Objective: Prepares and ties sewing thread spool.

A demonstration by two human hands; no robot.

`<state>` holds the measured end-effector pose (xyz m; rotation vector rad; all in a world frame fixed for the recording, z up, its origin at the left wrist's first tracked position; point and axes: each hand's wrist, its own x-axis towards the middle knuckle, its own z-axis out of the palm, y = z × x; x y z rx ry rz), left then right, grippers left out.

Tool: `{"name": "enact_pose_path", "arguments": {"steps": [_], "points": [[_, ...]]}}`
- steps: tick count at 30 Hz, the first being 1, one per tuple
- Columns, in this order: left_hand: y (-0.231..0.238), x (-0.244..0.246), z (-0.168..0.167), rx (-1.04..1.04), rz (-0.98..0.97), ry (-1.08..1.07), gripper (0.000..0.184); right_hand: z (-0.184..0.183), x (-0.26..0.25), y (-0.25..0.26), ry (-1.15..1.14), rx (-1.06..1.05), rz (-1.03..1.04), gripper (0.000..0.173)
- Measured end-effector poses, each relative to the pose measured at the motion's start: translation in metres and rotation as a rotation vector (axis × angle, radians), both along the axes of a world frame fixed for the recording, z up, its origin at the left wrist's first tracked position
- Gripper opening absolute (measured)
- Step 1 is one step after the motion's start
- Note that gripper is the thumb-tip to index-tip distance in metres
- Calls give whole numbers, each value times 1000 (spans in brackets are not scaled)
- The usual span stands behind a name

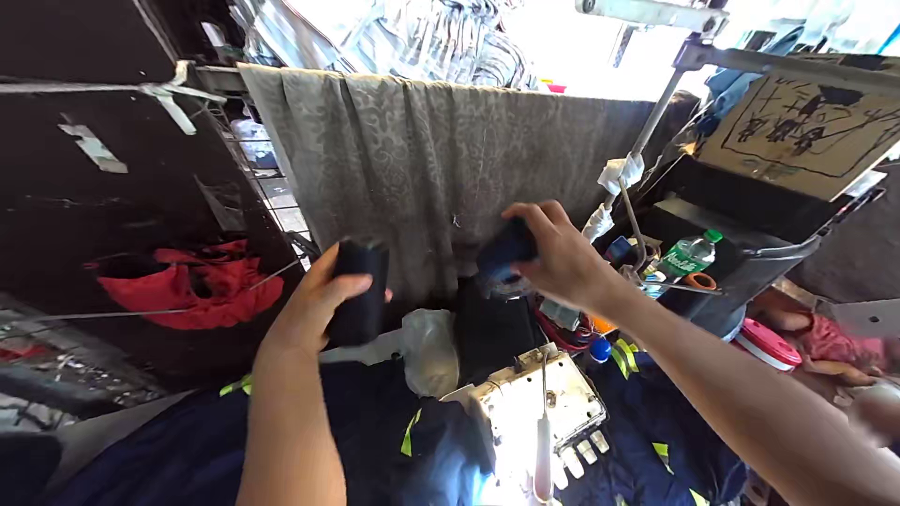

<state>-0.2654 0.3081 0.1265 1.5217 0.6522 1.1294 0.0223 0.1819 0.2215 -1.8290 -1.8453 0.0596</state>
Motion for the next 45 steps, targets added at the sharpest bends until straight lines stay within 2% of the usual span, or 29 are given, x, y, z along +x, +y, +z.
{"name": "enact_pose_path", "arguments": {"steps": [3, 5, 10, 14, 17, 20, 21, 23, 24, 27, 28, 30, 31, 32, 34, 35, 38, 41, 43, 45], "points": [[-21, -45, -35, -47, -121, -176, 57, 15, 6, 63, -58, -220, -188, 74], [-35, -65, -49, -61, -233, -269, 57, 17, 13, 93, -83, -276, -307, 75], [-69, -92, -64, -45, -448, -320, 51, 12, 17, 128, -120, -398, -443, 76], [-83, -84, -66, -72, -511, -390, 45, -1, 8, 136, -166, -571, -498, 73], [-77, -71, -87, -114, -565, -455, 47, -22, 5, 142, -158, -633, -535, 71], [-75, -58, -102, -131, -596, -453, 50, -33, 3, 148, -187, -683, -550, 76], [-74, -55, -106, -133, -604, -437, 49, -33, 2, 147, -222, -720, -537, 72], [-73, -49, -113, -125, -630, -424, 49, -35, 1, 143, -288, -786, -518, 49], [-74, -46, -115, -122, -642, -427, 48, -37, 3, 142, -307, -817, -508, 43], [-75, -43, -122, -128, -670, -459, 48, -45, 6, 147, -367, -853, -460, 56], [-75, -42, -123, -143, -670, -470, 48, -46, 5, 148, -402, -866, -443, 54], [-77, -39, -124, -184, -642, -482, 49, -44, -1, 149, -464, -897, -417, 40], [-77, -36, -125, -200, -624, -490, 48, -41, -3, 148, -479, -901, -415, 40], [-77, -33, -126, -210, -605, -504, 48, -38, -3, 148, -469, -880, -424, 47], [-81, -25, -126, -256, -537, -534, 48, -33, 3, 148, -418, -751, -465, 75], [-84, -21, -126, -304, -479, -545, 50, -29, 5, 148, -385, -667, -474, 81], [-95, -5, -116, -487, -226, -535, 65, 0, 3, 132, -268, -435, -368, 61], [-98, 11, -104, -599, -75, -529, 78, 19, -10, 78, -105, -291, -110, 41], [-102, 18, -98, -616, -65, -533, 79, 9, -19, 29, 57, -272, 62, 38], [-110, 23, -95, -582, -149, -530, 78, -17, -31, -13, 276, -312, 198, 43]]}}
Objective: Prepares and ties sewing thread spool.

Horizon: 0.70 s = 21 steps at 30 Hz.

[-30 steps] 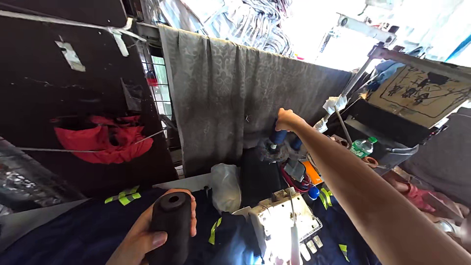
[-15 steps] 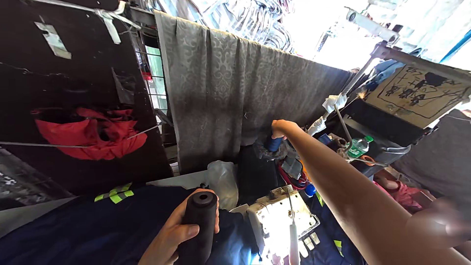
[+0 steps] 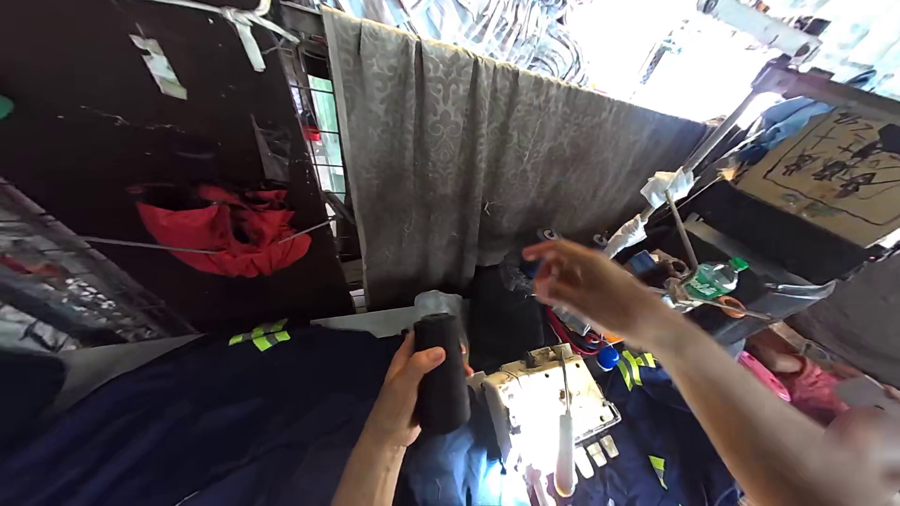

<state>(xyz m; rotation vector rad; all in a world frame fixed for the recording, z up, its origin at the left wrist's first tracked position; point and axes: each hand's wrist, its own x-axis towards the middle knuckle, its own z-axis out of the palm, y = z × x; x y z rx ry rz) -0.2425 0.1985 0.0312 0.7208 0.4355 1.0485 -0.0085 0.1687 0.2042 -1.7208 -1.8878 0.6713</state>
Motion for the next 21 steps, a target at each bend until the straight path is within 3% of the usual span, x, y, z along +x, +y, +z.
{"name": "enact_pose_path", "arguments": {"steps": [2, 6, 11, 16, 21], "points": [[-10, 3, 0, 120, -131, -24, 66, -36, -11, -30, 229, 36, 76, 47], [-31, 13, 3, 242, -335, -44, 48, -86, -17, -57, 782, 114, 141, 38], [-44, 22, 10, 231, -389, -25, 48, -81, -13, -71, 1087, 208, 97, 27], [-46, 29, 23, 76, -137, 1, 61, -90, 5, -70, 1365, 179, 354, 24], [-30, 20, 28, -51, 50, -58, 59, -99, 18, -71, 1434, 107, 356, 20]]}}
